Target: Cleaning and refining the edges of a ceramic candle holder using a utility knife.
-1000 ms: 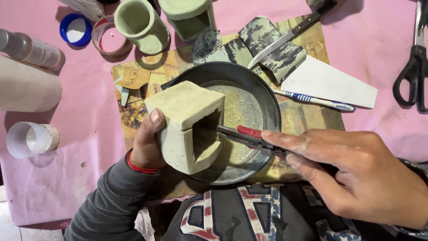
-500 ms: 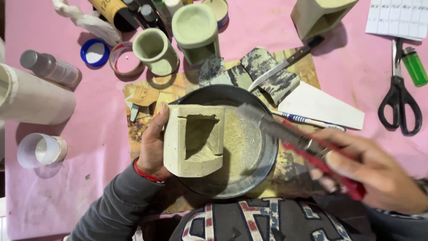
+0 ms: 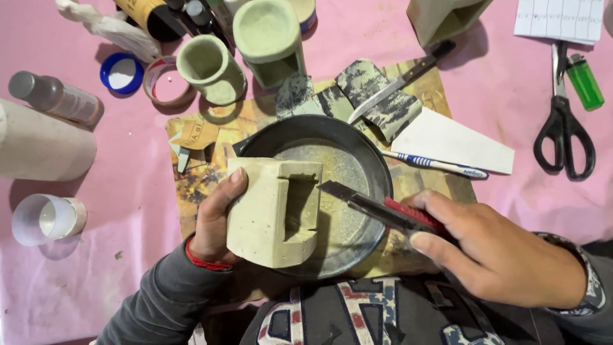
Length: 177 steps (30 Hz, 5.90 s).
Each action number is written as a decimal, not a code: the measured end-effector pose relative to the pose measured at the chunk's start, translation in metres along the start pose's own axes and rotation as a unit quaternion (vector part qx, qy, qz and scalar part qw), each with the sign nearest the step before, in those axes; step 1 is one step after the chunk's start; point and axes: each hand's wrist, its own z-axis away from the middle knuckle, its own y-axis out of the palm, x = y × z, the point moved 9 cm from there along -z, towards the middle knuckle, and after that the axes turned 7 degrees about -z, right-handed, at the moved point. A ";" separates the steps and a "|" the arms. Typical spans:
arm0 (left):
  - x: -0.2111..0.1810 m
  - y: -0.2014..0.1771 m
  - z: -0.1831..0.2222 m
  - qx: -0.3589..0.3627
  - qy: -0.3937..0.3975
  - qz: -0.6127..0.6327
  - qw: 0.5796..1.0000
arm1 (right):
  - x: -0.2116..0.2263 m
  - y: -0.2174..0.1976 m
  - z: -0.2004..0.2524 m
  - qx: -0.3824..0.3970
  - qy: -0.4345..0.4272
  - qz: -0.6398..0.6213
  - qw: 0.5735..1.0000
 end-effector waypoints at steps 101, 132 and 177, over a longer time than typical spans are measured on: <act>-0.021 0.046 0.016 0.053 0.126 -0.276 0.951 | 0.102 0.009 -0.065 -0.087 -0.169 0.237 0.953; -0.027 0.046 0.016 0.064 0.147 -0.301 0.940 | 0.115 0.004 -0.068 -0.077 -0.226 0.254 0.937; -0.027 0.062 0.015 0.189 0.063 -0.065 0.978 | 0.094 -0.021 -0.004 -0.158 -0.253 0.064 0.952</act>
